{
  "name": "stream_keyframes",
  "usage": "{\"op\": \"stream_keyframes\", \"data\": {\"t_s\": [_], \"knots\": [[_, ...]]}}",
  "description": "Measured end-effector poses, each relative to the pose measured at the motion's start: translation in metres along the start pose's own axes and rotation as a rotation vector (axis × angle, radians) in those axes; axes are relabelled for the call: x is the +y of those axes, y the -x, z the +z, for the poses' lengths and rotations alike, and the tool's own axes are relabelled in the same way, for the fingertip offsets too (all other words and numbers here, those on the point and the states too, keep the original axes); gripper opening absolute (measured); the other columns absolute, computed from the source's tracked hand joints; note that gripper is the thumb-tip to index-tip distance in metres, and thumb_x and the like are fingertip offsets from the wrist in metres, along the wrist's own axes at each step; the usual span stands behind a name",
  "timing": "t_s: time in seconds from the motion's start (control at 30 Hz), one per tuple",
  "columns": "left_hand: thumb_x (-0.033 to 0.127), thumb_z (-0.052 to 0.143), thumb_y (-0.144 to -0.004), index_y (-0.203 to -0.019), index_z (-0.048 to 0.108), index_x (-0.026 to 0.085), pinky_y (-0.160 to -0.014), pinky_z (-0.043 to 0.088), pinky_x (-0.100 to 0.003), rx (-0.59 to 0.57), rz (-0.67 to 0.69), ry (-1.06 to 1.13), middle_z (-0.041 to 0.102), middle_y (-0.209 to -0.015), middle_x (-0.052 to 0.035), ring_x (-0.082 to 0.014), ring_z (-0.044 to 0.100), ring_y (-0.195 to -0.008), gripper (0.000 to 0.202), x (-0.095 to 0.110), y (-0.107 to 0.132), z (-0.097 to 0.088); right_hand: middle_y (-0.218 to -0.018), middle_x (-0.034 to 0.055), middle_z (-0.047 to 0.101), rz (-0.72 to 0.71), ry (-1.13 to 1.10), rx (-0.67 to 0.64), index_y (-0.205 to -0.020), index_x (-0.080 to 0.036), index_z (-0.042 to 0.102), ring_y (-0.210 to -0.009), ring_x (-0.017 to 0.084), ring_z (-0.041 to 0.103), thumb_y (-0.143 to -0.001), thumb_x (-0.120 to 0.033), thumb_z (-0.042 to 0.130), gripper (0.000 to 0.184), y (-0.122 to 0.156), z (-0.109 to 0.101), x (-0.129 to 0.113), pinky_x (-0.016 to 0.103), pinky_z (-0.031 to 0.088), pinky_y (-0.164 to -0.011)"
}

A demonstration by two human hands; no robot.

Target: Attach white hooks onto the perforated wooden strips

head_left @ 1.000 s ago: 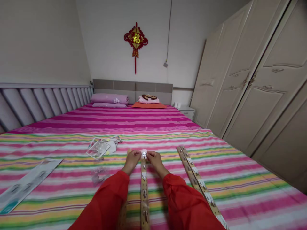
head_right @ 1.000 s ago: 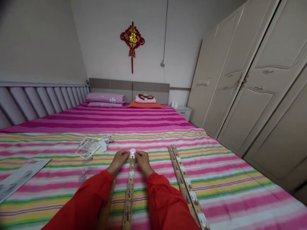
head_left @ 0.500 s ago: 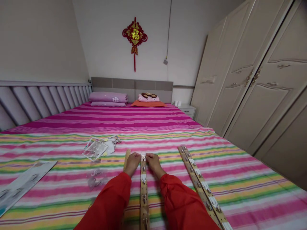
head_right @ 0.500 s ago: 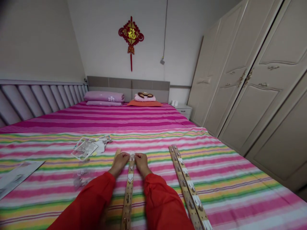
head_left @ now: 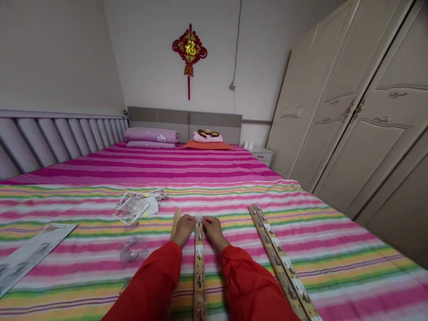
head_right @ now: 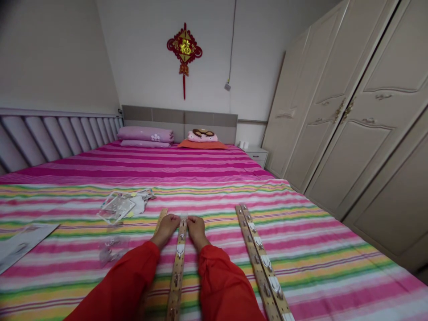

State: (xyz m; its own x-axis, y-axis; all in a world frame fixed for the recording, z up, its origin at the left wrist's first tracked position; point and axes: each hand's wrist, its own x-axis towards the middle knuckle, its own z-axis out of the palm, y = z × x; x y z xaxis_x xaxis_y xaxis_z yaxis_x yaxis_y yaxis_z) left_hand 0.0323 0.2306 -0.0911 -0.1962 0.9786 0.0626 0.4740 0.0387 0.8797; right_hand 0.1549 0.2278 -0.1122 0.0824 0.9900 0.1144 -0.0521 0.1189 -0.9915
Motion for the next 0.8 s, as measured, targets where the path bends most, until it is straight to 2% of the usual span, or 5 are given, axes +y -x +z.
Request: {"op": "stream_keyframes", "data": {"t_s": [0.3,0.43,0.5,0.67,0.8], "knots": [[0.018,0.056,-0.061,-0.050,0.053,0.018,-0.059,0.037,-0.026,0.024,-0.032,-0.048,0.056,-0.052,-0.0003,-0.0174,0.056,-0.062,0.011,0.001,-0.001,0.001,-0.066,0.0021,0.073,0.023,0.072,0.044,-0.069,-0.018,0.074,-0.069,0.022,0.065,-0.061,-0.023,0.058,0.019,-0.002,0.000,0.009,0.032,0.051,-0.068],[0.016,0.058,-0.062,-0.062,0.056,0.017,-0.060,0.039,-0.024,0.040,-0.046,-0.019,0.060,-0.060,-0.0003,-0.0164,0.058,-0.064,0.002,-0.002,-0.001,0.005,-0.074,0.0036,0.074,0.030,0.118,0.083,-0.086,-0.018,0.075,-0.075,0.023,0.066,-0.060,-0.020,0.060,0.030,-0.005,-0.004,0.014,0.034,0.051,-0.073],[0.015,0.058,-0.063,-0.068,0.057,0.017,-0.059,0.040,-0.024,0.041,-0.057,0.000,0.061,-0.061,0.0006,-0.0156,0.059,-0.064,0.006,-0.004,0.000,0.008,-0.077,0.0037,0.074,0.030,0.132,0.080,-0.089,-0.019,0.075,-0.077,0.023,0.067,-0.061,-0.019,0.060,0.032,-0.006,-0.005,0.016,0.035,0.052,-0.075],[0.017,0.060,-0.065,-0.073,0.057,0.018,-0.059,0.041,-0.024,0.033,-0.087,0.020,0.058,-0.055,0.0036,-0.0156,0.059,-0.060,0.009,-0.004,0.001,0.011,-0.082,0.0026,0.075,0.025,0.149,0.063,-0.082,-0.022,0.075,-0.084,0.024,0.067,-0.062,-0.019,0.060,0.026,-0.008,-0.004,0.021,0.036,0.050,-0.083],[0.014,0.061,-0.066,-0.074,0.058,0.018,-0.061,0.043,-0.026,0.028,-0.097,0.014,0.057,-0.054,0.0032,-0.0173,0.061,-0.063,0.009,-0.003,0.004,0.010,-0.080,0.0036,0.075,0.016,0.155,0.052,-0.079,-0.022,0.074,-0.083,0.024,0.067,-0.061,-0.018,0.060,0.024,-0.010,-0.003,0.024,0.037,0.050,-0.081]]}}
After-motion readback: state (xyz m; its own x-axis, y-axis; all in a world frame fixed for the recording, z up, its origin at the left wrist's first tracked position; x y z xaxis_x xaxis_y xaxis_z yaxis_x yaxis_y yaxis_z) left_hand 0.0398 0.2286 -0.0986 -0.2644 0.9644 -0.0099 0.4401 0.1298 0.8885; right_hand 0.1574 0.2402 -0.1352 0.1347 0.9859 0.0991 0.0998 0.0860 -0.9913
